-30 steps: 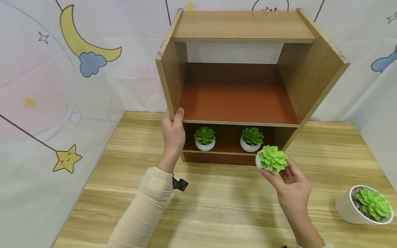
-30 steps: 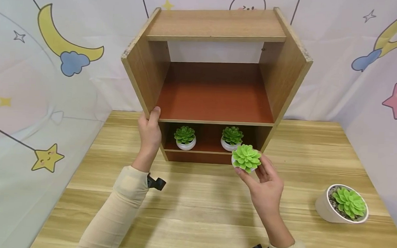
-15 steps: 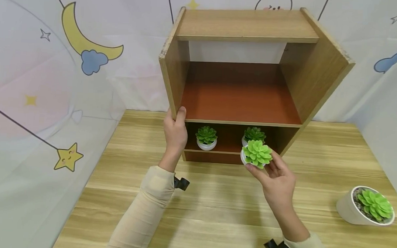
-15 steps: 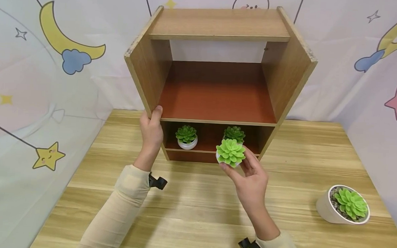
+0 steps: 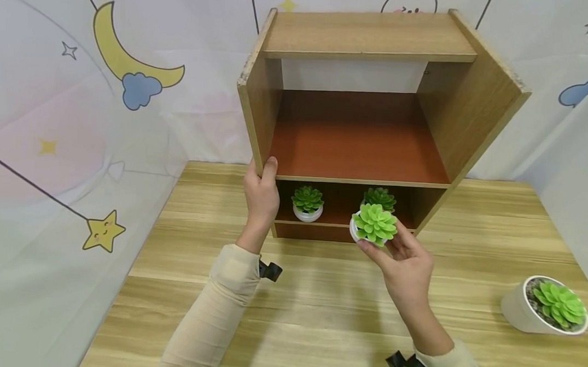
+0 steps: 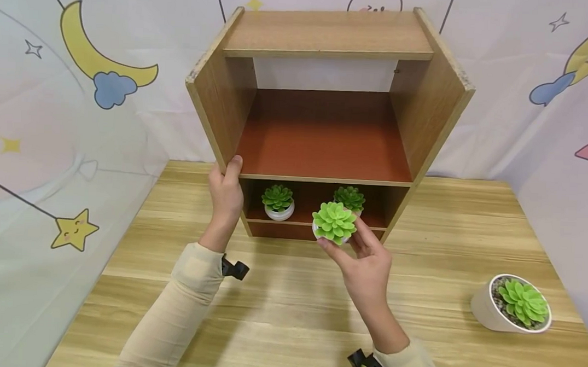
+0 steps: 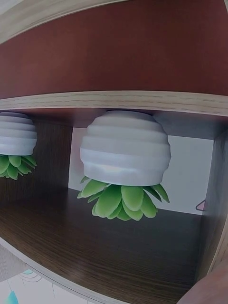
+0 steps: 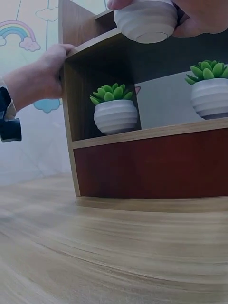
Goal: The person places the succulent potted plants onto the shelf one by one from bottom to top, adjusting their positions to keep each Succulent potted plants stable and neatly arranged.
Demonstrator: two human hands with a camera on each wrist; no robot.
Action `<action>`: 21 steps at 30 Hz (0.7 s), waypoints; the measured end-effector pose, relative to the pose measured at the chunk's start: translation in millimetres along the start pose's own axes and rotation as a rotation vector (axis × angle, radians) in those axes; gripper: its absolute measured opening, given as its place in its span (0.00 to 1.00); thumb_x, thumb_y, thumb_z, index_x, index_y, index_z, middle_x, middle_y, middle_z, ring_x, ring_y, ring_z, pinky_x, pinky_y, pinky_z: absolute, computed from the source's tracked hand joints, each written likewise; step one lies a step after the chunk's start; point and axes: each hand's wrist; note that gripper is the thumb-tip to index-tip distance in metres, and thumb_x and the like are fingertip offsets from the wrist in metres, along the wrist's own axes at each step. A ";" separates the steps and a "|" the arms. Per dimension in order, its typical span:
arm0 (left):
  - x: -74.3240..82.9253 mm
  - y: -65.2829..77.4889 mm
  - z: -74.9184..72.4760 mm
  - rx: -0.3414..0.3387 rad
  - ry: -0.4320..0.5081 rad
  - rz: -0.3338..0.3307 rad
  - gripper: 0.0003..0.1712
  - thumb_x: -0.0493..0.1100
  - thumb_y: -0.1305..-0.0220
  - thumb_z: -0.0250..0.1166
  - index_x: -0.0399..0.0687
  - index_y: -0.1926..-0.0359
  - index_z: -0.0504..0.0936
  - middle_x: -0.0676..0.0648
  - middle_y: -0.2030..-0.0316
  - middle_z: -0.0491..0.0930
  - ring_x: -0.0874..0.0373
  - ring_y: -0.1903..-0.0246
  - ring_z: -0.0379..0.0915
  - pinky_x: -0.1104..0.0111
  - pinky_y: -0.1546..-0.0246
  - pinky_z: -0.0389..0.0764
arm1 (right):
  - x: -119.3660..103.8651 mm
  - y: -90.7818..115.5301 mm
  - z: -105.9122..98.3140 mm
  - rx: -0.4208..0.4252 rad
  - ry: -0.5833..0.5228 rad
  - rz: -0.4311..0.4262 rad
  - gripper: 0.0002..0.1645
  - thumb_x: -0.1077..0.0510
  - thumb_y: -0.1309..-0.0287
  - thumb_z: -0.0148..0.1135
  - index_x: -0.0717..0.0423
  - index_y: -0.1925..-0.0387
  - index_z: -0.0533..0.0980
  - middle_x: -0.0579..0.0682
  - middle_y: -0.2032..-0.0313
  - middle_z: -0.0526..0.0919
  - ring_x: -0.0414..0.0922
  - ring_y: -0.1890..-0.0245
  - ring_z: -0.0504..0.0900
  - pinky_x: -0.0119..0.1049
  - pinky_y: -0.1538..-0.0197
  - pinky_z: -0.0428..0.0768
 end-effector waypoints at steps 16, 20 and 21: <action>1.8 0.6 0.0 -0.004 0.021 -0.010 0.20 0.45 0.30 0.53 0.36 0.46 0.79 0.43 0.53 0.78 0.59 0.56 0.67 0.62 0.52 0.68 | -12.6 -5.7 12.5 -0.040 -0.039 -0.078 0.39 0.78 0.61 0.75 0.64 0.42 0.77 0.61 0.47 0.80 0.49 0.49 0.81 0.34 0.50 0.78; 2.3 0.9 0.2 -0.009 0.019 -0.009 0.20 0.45 0.29 0.53 0.37 0.45 0.79 0.43 0.52 0.78 0.59 0.56 0.67 0.62 0.52 0.67 | -17.7 -8.9 17.9 -0.029 -0.026 -0.087 0.39 0.77 0.60 0.76 0.62 0.42 0.77 0.60 0.47 0.81 0.49 0.49 0.81 0.34 0.50 0.78; 2.4 0.8 0.3 -0.008 0.019 -0.008 0.20 0.45 0.30 0.53 0.37 0.45 0.79 0.43 0.53 0.78 0.58 0.57 0.66 0.62 0.53 0.67 | -18.6 -9.7 19.3 -0.025 -0.036 -0.085 0.39 0.77 0.61 0.76 0.63 0.42 0.78 0.60 0.48 0.81 0.50 0.49 0.81 0.35 0.50 0.78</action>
Point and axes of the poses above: each hand's wrist, its own y-axis away from the middle knuckle, its own z-axis out of the palm, x = y × z
